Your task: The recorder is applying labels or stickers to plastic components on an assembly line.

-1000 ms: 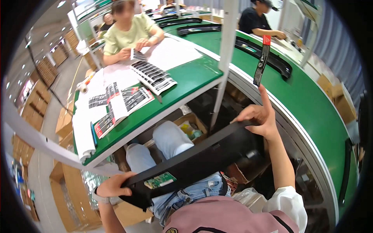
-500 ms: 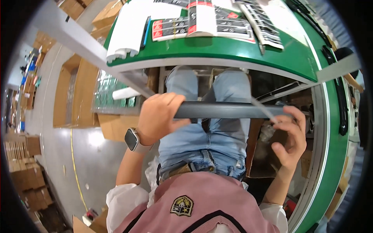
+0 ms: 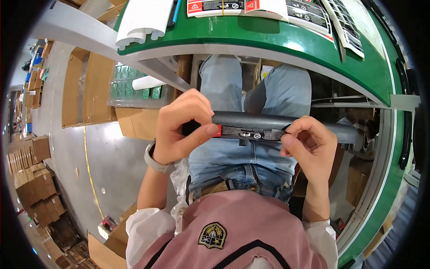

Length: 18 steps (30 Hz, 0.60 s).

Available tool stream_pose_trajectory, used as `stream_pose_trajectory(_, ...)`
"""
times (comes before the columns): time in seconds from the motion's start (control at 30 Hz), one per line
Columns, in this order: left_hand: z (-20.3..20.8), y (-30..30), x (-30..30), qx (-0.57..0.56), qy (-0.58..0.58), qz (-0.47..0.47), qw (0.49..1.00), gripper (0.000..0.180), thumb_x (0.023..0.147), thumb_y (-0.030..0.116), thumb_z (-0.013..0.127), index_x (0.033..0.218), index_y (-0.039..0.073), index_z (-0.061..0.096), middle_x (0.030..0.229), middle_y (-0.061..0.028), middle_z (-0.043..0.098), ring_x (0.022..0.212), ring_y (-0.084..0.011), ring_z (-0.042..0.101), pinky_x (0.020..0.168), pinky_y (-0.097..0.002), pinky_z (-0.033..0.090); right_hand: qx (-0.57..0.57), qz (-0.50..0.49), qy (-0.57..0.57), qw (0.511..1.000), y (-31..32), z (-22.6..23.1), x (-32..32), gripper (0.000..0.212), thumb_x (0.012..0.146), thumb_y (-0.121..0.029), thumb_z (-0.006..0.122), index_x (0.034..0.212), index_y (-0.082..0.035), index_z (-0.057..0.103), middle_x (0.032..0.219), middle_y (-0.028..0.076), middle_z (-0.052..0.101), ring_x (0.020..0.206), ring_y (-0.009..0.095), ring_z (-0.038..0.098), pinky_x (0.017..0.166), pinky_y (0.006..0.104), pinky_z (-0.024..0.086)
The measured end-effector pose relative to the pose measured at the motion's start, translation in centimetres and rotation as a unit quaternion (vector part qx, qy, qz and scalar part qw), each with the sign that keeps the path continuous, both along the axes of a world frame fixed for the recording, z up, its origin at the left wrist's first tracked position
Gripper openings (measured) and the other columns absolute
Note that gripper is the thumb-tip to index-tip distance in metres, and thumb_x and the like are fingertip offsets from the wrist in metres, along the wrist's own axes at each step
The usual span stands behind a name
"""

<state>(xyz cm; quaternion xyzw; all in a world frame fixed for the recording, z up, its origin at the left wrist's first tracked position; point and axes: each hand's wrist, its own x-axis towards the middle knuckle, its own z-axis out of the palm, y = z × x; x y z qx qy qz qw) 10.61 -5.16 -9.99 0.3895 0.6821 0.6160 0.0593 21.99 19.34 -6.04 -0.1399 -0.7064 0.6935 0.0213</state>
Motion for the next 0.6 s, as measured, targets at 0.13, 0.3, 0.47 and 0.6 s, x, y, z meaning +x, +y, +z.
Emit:
stream_pose_trajectory(0.13, 0.1, 0.0, -0.2, -0.015, -0.004, 0.02, 1.0, 0.019, 0.076, 0.006, 0.072, 0.067, 0.003, 0.056, 0.079, -0.0072, 0.05, 0.08, -0.0219, 0.052, 0.069, -0.0309, 0.042, 0.09, -0.017, -0.052, 0.994, -0.8, 0.0, -0.5, 0.01, 0.079, 0.004, 0.073, 0.08, 0.001, 0.063, 0.071, 0.001, 0.062, 0.059, 0.005, 0.061, 0.049, 0.0169, 0.045)
stream_pose_trajectory(0.3, 0.1, 0.4, 0.4, -0.046, -0.019, 0.063, 0.997, 0.018, 0.074, 0.005, 0.07, 0.064, 0.003, 0.055, 0.085, -0.0093, 0.047, 0.082, -0.0228, 0.053, 0.067, -0.0294, 0.042, 0.146, 0.002, -0.048, 0.988, -0.9, -0.3, -0.8, 0.012, 0.078, 0.003, 0.074, 0.077, 0.001, 0.062, 0.069, 0.001, 0.062, 0.055, 0.002, 0.056, 0.047, 0.0174, 0.042)
stream_pose_trajectory(0.47, -0.3, 0.5, 0.8, -0.085, 0.075, 0.092, 0.989, 0.017, 0.071, 0.0, 0.068, 0.063, 0.002, 0.053, 0.096, -0.012, 0.04, 0.092, -0.026, 0.053, 0.072, -0.0315, 0.047, 0.186, 0.002, -0.042, 0.982, -1.2, -0.3, -0.8, 0.013, 0.078, 0.004, 0.074, 0.076, 0.0, 0.062, 0.069, 0.001, 0.062, 0.054, 0.003, 0.057, 0.046, 0.0175, 0.042)
stream_pose_trajectory(0.6, -0.4, 0.4, 0.8, -0.088, 0.074, 0.079, 0.99, 0.018, 0.069, -0.003, 0.065, 0.063, 0.003, 0.05, 0.1, -0.0127, 0.038, 0.096, -0.0285, 0.053, 0.078, -0.0352, 0.049, 0.179, 0.003, -0.019, 0.984, -1.3, -0.7, -0.7, 0.013, 0.077, 0.006, 0.074, 0.076, 0.001, 0.061, 0.069, 0.001, 0.062, 0.054, 0.003, 0.057, 0.046, 0.0175, 0.041)
